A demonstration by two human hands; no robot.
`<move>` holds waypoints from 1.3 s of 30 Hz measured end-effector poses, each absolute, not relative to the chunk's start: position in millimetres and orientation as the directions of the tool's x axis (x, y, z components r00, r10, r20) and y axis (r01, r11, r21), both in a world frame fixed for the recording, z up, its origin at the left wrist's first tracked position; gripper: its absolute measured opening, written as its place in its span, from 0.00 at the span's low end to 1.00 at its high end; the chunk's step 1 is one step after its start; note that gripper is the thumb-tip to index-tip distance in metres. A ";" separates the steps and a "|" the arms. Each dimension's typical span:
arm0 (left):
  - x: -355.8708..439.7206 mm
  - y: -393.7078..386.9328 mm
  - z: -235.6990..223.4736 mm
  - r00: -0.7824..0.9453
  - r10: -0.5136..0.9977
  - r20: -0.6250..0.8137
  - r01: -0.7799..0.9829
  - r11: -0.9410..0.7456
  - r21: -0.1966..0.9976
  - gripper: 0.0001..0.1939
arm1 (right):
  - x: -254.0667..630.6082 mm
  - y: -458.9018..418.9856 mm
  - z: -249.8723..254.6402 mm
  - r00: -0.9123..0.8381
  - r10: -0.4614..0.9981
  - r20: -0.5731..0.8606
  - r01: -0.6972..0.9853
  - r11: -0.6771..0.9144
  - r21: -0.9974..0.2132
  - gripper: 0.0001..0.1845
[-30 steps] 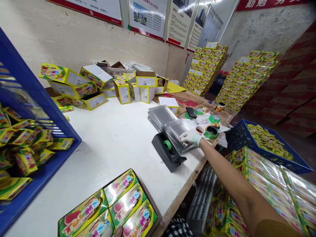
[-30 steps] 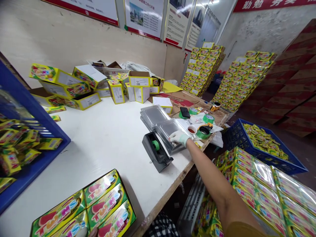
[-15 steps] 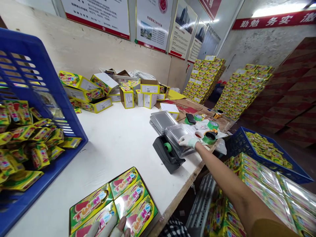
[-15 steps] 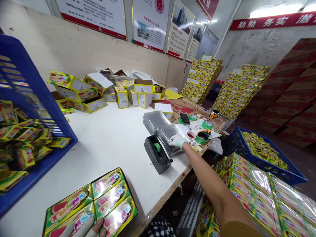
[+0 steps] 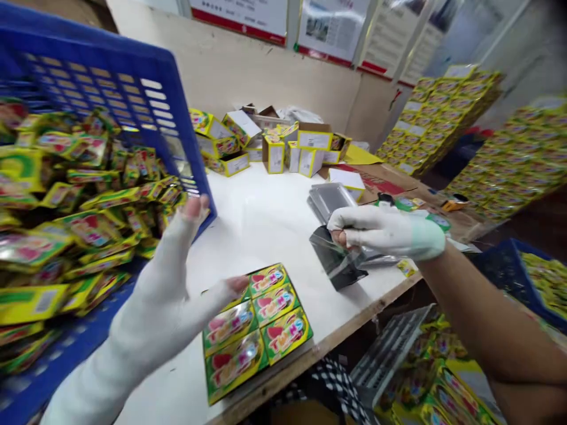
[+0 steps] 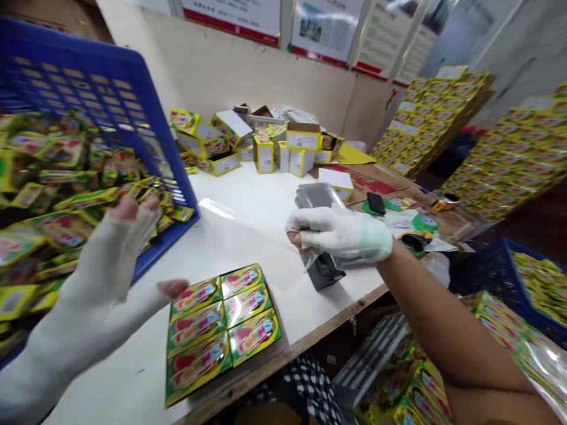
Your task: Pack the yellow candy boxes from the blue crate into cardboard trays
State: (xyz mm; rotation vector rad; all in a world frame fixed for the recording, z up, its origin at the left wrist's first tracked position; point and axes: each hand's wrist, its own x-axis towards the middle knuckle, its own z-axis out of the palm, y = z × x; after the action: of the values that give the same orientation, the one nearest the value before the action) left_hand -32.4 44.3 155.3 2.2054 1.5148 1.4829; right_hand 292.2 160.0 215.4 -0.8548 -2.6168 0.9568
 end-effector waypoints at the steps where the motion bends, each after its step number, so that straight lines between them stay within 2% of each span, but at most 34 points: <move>1: -30.1 49.0 163.1 0.004 0.790 0.613 0.594 -0.495 0.634 0.51 | 278.3 161.2 216.3 -0.846 0.533 -0.010 0.348 0.539 -0.767 0.09; 2: -28.9 52.2 166.2 -0.056 0.834 0.549 0.526 -0.443 0.726 0.47 | 264.5 163.6 212.7 -0.864 0.503 -0.005 0.263 0.443 -0.857 0.10; 4: -30.3 54.2 158.8 -0.202 0.896 0.395 0.411 -0.289 0.865 0.31 | 239.1 170.5 193.0 -0.841 0.541 0.031 0.150 0.287 -0.946 0.12; 5: -32.8 53.7 148.9 -0.281 0.904 0.321 0.362 -0.210 0.908 0.24 | 228.4 174.5 178.5 -0.812 0.583 0.034 0.140 0.251 -0.958 0.14; 7: -40.3 52.8 120.5 -0.401 0.892 0.207 0.307 -0.083 0.948 0.18 | 211.8 182.5 145.3 -0.757 0.654 -0.004 0.201 0.227 -0.953 0.15; 9: -48.3 54.7 87.8 -0.446 0.880 0.163 0.386 0.025 0.922 0.17 | 200.3 189.6 112.9 -0.711 0.697 -0.094 0.331 0.214 -0.919 0.12; 13: -54.8 61.6 39.4 -0.386 0.901 0.196 0.705 0.151 0.693 0.15 | 186.2 198.2 67.1 -0.616 0.743 -0.262 0.545 0.161 -0.823 0.05; 18: -49.8 44.6 22.0 -0.350 0.927 0.134 0.746 0.190 0.638 0.13 | 190.1 191.6 41.4 -0.591 0.733 -0.336 0.550 0.062 -0.833 0.08; 20: -50.5 35.4 21.5 -0.321 0.935 0.152 0.802 0.183 0.569 0.14 | 196.6 183.9 35.9 -0.596 0.725 -0.346 0.513 0.013 -0.858 0.10; 22: -50.1 33.0 24.4 -0.227 0.952 0.205 0.908 0.131 0.398 0.13 | 201.8 177.2 32.6 -0.605 0.724 -0.331 0.462 -0.019 -0.887 0.10; 24: -42.2 38.1 31.2 -0.076 0.963 0.258 0.983 0.029 0.183 0.12 | 203.6 174.3 31.1 -0.605 0.734 -0.308 0.434 -0.021 -0.901 0.10; 26: -22.7 46.6 40.3 0.127 0.957 0.263 0.988 -0.145 0.054 0.12 | 202.0 175.4 30.5 -0.602 0.743 -0.294 0.452 0.013 -0.892 0.10; 28: 5.5 53.2 48.1 0.335 0.916 0.221 0.935 -0.353 0.045 0.11 | 199.6 177.5 30.0 -0.602 0.748 -0.280 0.476 0.054 -0.878 0.10; 30: 33.5 55.3 51.8 0.451 0.873 0.187 0.879 -0.471 0.077 0.12 | 200.4 175.6 29.4 -0.606 0.753 -0.257 0.485 0.094 -0.869 0.11; 32: 52.6 54.0 51.7 0.460 0.869 0.183 0.875 -0.479 0.074 0.15 | 208.0 164.8 29.0 -0.591 0.771 -0.238 0.488 0.106 -0.867 0.15; 36: 60.4 51.7 49.4 0.460 0.875 0.148 0.882 -0.470 0.039 0.19 | 241.7 114.1 27.6 -0.578 0.763 -0.289 0.462 0.015 -0.887 0.31; 39: 58.9 52.5 50.7 0.463 0.878 0.119 0.883 -0.469 0.018 0.23 | 264.9 70.4 22.7 -0.571 0.754 -0.326 0.410 -0.082 -0.908 0.35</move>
State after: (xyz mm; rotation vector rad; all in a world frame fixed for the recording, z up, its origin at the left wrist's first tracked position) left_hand 58.9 52.5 50.7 2.7263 1.6419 0.1774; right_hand 264.9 70.4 22.7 -1.2659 -1.9059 1.6981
